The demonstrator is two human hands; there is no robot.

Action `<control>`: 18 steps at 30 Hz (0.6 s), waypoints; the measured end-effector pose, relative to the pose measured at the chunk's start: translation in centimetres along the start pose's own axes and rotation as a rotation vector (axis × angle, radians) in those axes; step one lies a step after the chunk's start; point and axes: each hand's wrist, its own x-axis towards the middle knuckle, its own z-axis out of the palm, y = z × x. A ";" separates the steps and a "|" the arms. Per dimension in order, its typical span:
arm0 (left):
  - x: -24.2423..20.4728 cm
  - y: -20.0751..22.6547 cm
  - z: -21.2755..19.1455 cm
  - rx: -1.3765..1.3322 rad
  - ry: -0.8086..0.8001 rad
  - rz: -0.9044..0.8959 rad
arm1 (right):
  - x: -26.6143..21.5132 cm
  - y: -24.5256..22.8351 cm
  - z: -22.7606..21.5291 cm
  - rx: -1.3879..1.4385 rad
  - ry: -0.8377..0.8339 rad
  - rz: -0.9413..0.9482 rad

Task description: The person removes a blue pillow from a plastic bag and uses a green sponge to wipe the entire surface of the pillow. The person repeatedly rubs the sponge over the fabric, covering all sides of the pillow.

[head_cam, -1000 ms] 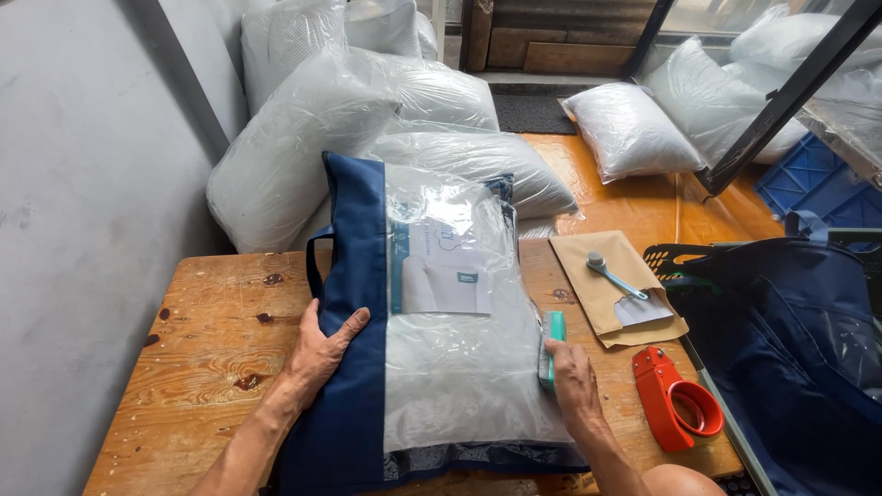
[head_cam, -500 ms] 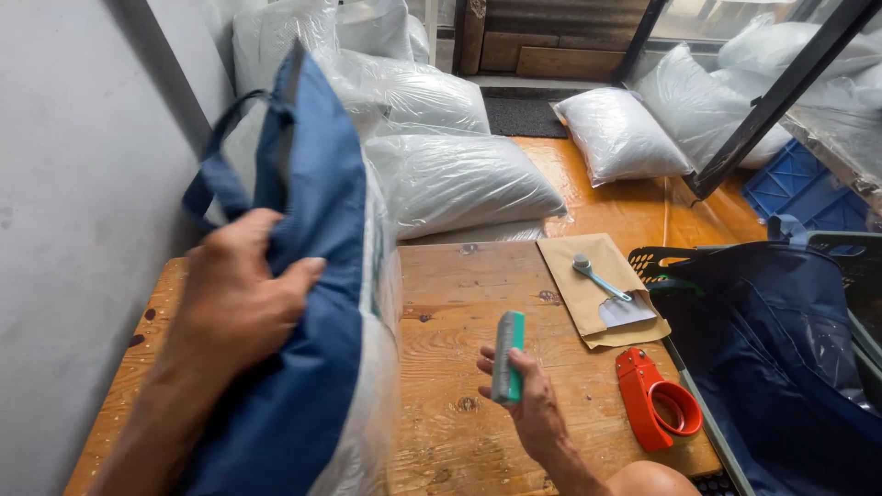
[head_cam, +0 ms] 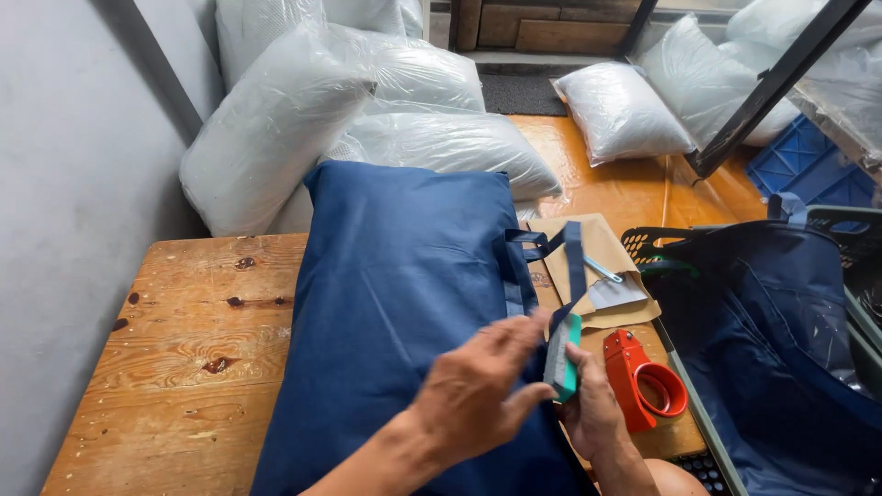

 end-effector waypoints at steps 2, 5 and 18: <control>-2.7 -3.4 -2.9 0.234 0.073 -0.082 | 0.3 1.5 0.2 -0.068 0.050 0.043; -8.0 -10.6 -6.9 0.560 0.143 -0.458 | -0.6 2.4 2.0 -0.431 0.120 -0.038; -14.3 -6.4 -3.6 -0.389 0.610 -1.450 | 5.7 -1.1 9.5 -0.916 0.081 -0.748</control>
